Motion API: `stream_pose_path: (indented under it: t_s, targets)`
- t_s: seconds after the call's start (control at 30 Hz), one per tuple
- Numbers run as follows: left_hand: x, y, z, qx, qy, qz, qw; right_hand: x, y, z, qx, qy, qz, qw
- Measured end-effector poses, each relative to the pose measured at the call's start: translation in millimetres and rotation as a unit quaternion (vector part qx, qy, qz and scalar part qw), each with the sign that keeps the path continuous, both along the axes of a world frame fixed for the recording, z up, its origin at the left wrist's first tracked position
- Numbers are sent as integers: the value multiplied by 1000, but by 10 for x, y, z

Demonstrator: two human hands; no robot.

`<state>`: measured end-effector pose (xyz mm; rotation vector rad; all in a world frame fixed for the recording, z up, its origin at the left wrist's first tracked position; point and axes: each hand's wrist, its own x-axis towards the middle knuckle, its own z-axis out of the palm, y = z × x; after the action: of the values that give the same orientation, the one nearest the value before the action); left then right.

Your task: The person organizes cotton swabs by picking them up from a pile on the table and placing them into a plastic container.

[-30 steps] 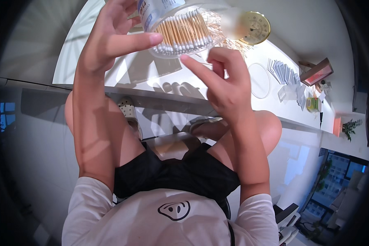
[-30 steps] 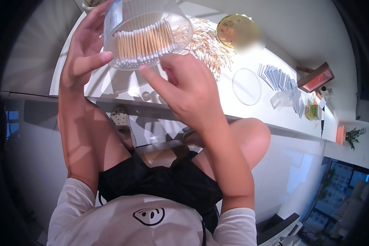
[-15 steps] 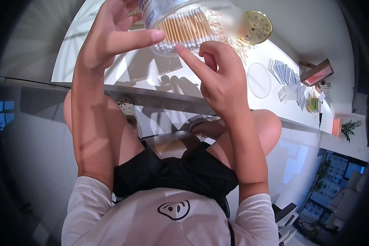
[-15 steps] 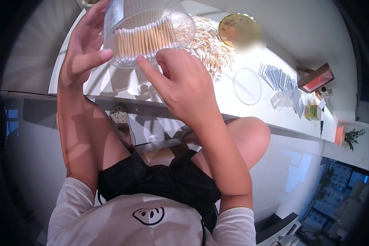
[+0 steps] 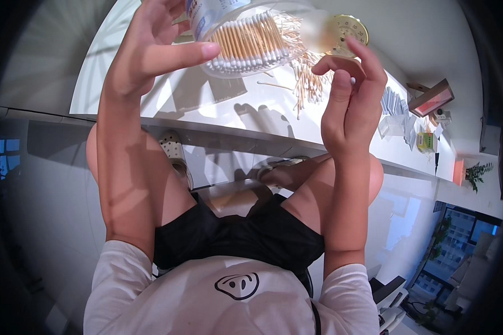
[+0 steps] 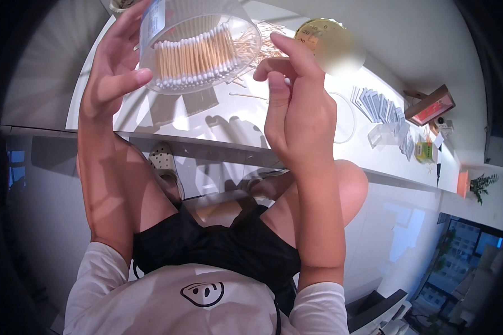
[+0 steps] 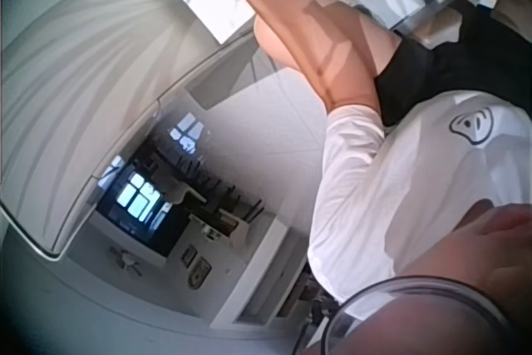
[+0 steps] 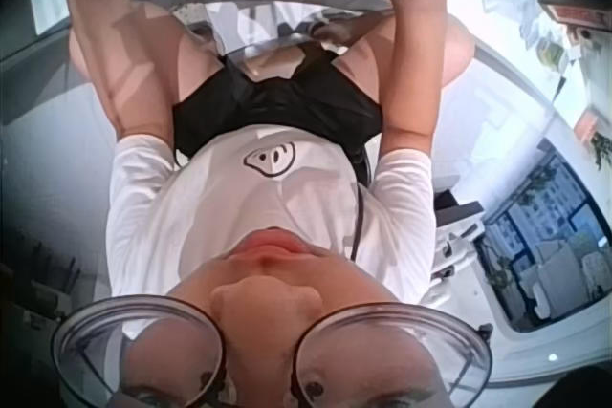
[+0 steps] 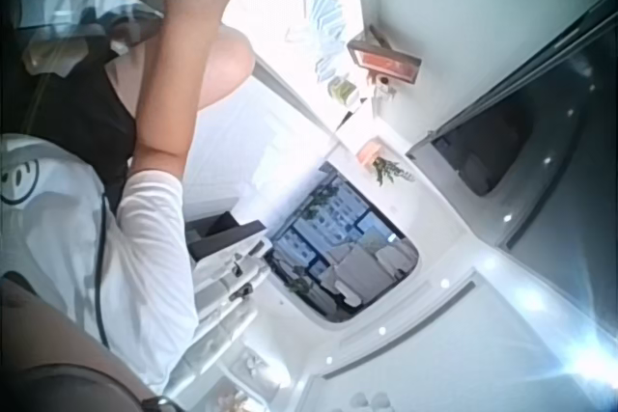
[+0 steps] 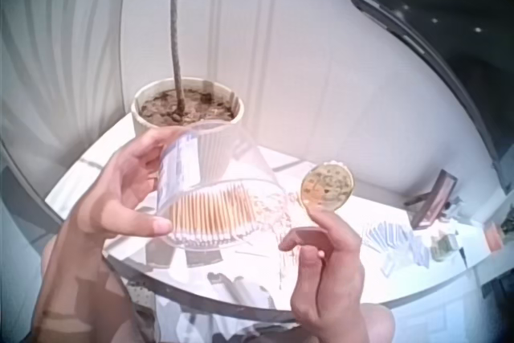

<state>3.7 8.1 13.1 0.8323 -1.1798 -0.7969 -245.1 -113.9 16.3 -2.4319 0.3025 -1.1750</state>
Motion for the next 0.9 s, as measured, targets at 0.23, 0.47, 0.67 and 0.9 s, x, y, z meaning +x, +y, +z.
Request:
stream_pose_path:
  t_s: [0.23, 0.47, 0.67, 0.9]
  targets:
    - [-74, -5, 28, 16, 69, 25, 997, 8, -17, 51, 44, 42, 14, 998]
    - [22, 9, -20, -10, -7, 4, 1000, -64, -74, 41, -75, -81, -2, 994]
    - [-12, -1, 39, 29, 38, 20, 999, 83, -72, -110, -49, -136, -49, 988]
    - [-67, 5, 23, -18, -53, 42, 998, 183, -114, -90, -151, -126, -101, 975]
